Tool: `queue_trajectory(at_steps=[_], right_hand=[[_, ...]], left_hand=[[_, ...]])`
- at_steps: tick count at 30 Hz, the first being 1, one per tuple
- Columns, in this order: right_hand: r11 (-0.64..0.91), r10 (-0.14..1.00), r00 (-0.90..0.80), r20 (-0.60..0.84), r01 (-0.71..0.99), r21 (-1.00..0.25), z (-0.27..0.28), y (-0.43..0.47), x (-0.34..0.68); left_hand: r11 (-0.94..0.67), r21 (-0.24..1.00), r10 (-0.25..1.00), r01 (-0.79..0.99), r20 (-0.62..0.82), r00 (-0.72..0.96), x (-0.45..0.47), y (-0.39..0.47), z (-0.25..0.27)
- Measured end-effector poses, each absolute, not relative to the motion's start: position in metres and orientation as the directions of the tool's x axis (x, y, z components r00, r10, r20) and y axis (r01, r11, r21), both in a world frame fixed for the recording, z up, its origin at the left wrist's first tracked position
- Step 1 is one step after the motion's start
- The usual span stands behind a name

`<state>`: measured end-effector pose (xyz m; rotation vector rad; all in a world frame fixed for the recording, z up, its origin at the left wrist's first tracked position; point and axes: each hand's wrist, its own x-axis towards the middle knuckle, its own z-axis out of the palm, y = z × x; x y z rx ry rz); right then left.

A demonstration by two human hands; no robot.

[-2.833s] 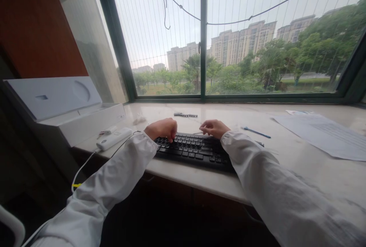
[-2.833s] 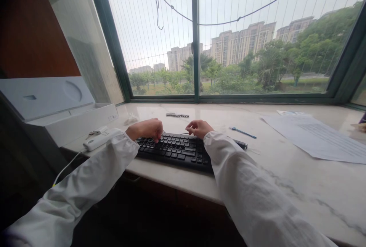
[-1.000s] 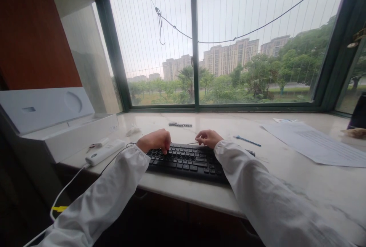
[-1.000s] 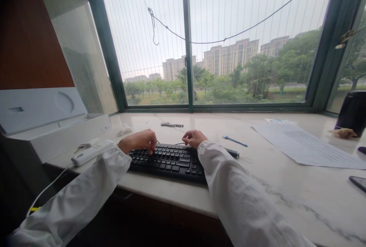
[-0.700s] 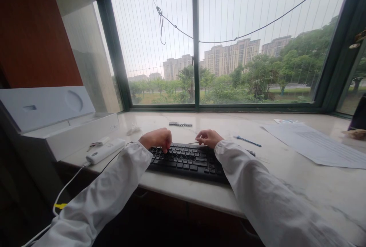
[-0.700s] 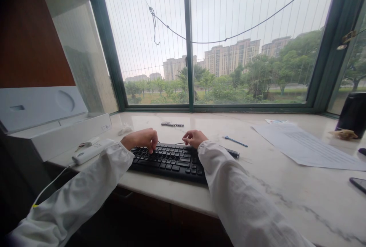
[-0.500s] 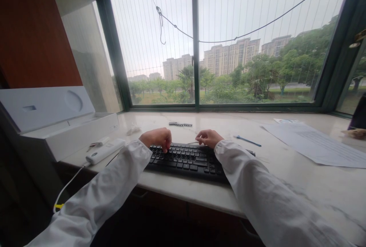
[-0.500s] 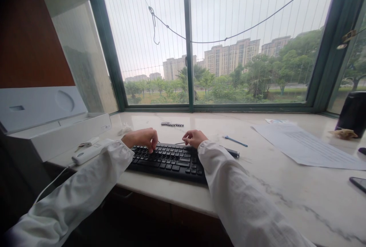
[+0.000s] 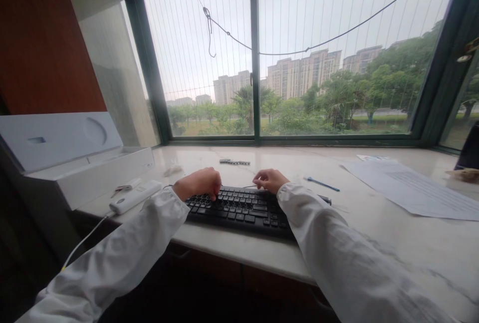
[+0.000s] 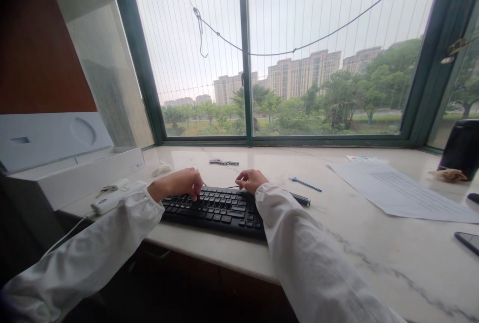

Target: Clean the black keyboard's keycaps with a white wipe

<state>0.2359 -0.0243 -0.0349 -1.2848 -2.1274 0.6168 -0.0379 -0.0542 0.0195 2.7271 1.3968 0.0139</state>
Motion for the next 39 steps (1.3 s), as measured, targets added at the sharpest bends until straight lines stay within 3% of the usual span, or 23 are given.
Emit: queue_trajectory(at_steps=[14, 22, 28, 35, 39], right_hand=[[0.455, 0.887, -0.397, 0.236, 0.668, -0.588, -0.039, -0.021, 0.237], [0.456, 0.887, -0.39, 0.245, 0.66, -0.597, -0.037, -0.024, 0.235], [0.449, 0.893, -0.359, 0.273, 0.653, -0.61, -0.029, -0.03, 0.233], [0.447, 0.893, -0.363, 0.265, 0.65, -0.615, -0.03, -0.03, 0.235], [0.445, 0.894, -0.36, 0.267, 0.649, -0.617, -0.03, -0.028, 0.235]], left_hand=[[-0.62, 0.089, 0.774, 0.78, -0.094, 0.626, -0.042, -0.045, 0.025], [-0.602, 0.019, 0.79, 0.798, -0.13, 0.599, -0.034, -0.049, 0.025], [-0.548, -0.082, 0.837, 0.833, -0.036, 0.547, -0.028, -0.064, 0.019], [-0.525, -0.031, 0.847, 0.85, -0.117, 0.519, -0.024, -0.06, 0.022], [-0.552, -0.035, 0.832, 0.833, -0.089, 0.547, -0.029, -0.061, 0.021]])
